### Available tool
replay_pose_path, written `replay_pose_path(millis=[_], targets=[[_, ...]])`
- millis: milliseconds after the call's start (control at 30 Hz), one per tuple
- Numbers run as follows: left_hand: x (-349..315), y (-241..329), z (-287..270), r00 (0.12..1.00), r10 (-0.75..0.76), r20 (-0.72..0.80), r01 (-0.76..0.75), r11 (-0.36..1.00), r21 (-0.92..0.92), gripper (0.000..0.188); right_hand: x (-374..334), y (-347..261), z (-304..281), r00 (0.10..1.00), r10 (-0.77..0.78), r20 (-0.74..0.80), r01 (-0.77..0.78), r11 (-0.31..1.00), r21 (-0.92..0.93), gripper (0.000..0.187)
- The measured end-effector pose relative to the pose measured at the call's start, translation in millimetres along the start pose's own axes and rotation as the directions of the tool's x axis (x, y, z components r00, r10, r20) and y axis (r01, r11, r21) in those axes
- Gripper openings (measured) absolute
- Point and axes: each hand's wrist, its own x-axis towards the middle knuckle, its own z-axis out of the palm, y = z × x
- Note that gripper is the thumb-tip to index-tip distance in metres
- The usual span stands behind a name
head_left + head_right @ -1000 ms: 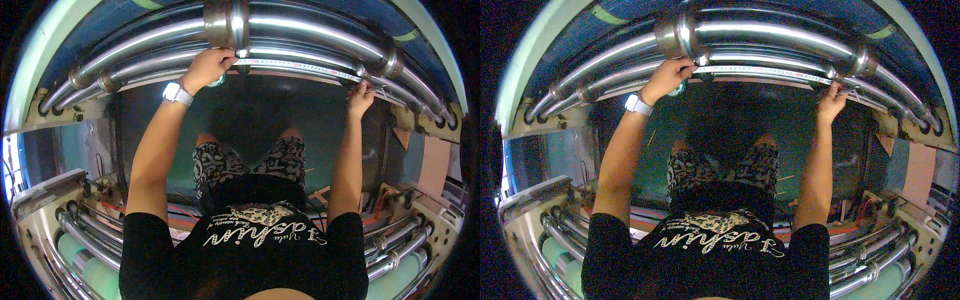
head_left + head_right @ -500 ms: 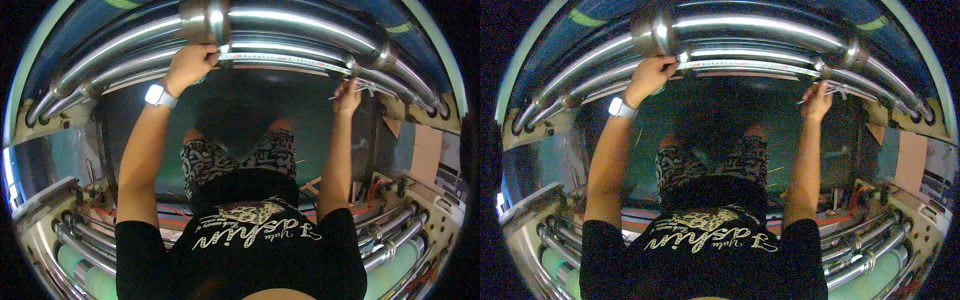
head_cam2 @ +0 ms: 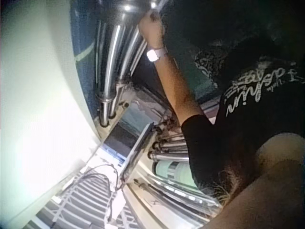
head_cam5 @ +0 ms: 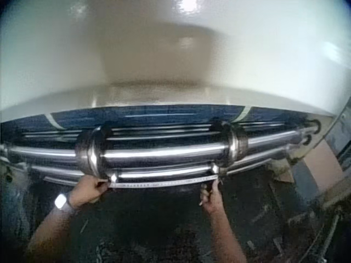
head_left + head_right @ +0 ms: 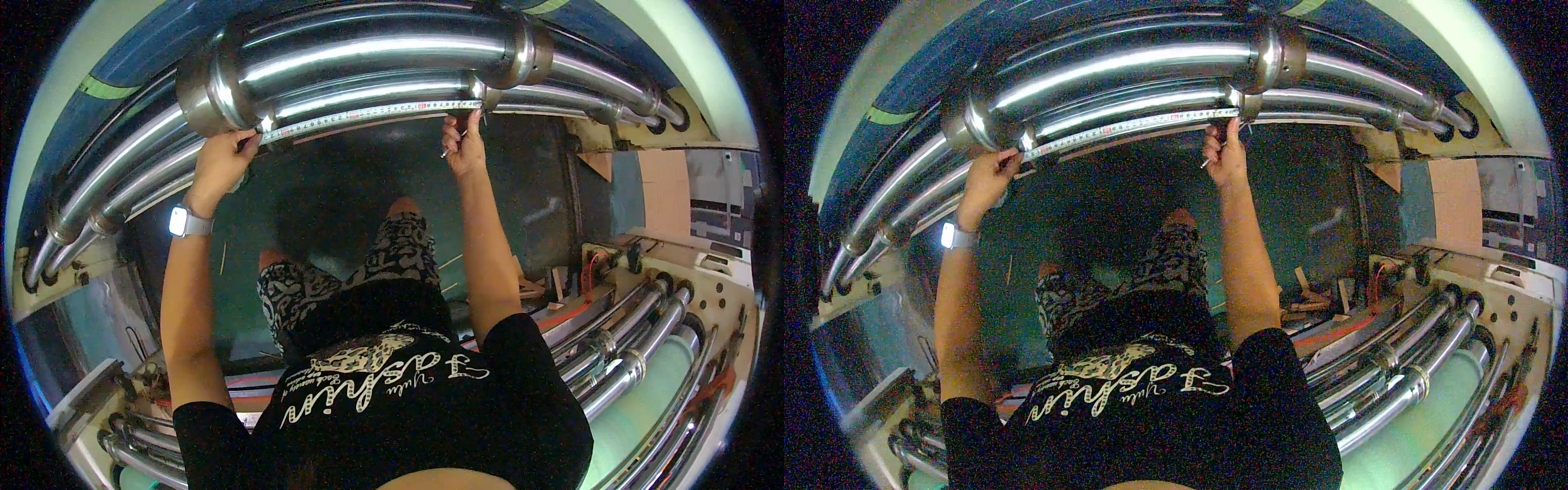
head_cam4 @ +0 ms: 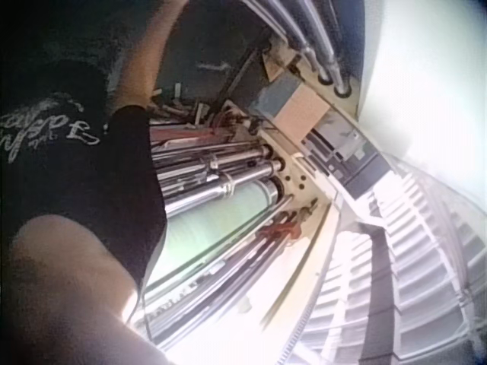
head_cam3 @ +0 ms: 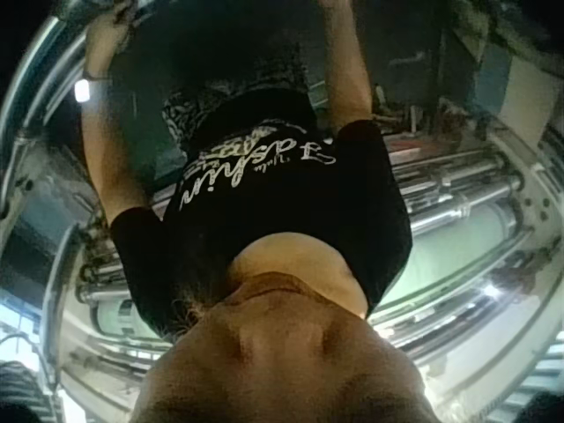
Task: The person measures the length of several large metal pipes using a tape measure and a pen. They repeatedly extend the tape measure along the pipes, mark measurements, and reposition the tape to different sections of the pipes.
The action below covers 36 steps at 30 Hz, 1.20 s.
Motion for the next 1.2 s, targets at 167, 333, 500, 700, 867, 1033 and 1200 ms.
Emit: replay_pose_path(millis=[167, 333, 500, 700, 867, 1033, 1200], targets=[[-3.5, -1.0, -0.5, 0.999, 0.037, -0.034, -0.038, 0.999, -0.032, 0.024, -1.1, -0.1, 5.5, 0.998, -0.032, -0.051, 0.03, 0.999, -0.023, 0.038], [-1.9, 1.9, 0.6, 0.999, 0.024, -0.034, -0.025, 1.0, -0.015, 0.026, -0.6, -3.6, 3.2, 0.998, -0.029, -0.064, 0.026, 0.998, -0.051, 0.041], [-0.6, -11.3, 7.7, 0.998, 0.052, -0.035, -0.053, 0.999, -0.01, 0.027, -2.8, -2.5, 10.0, 0.996, -0.037, -0.078, 0.034, 0.998, -0.049, 0.041], [0.6, -11.4, 7.3, 0.998, 0.063, -0.025, -0.064, 0.997, -0.037, 0.025, -0.3, -1.9, 6.9, 0.987, -0.057, -0.153, 0.043, 0.995, -0.094, 0.039], [-2.0, -9.9, 7.4, 0.992, 0.102, -0.077, -0.105, 0.994, -0.039, 0.024, -12.7, -3.7, 21.2, 0.923, -0.201, -0.327, 0.141, 0.97, -0.197, 0.032], [-3.1, -13.1, 5.6, 0.991, 0.119, -0.064, -0.12, 0.993, -0.007, 0.023, -18.2, -12.6, 29.2, 0.72, -0.69, -0.077, 0.576, 0.656, -0.488, 0.018], [-1.8, -9.6, 6.5, 0.993, 0.108, -0.048, -0.104, 0.992, 0.066, 0.022, 13.3, -25.1, 5.2, 0.641, -0.766, 0.043, 0.594, 0.46, -0.661, 0.012]])
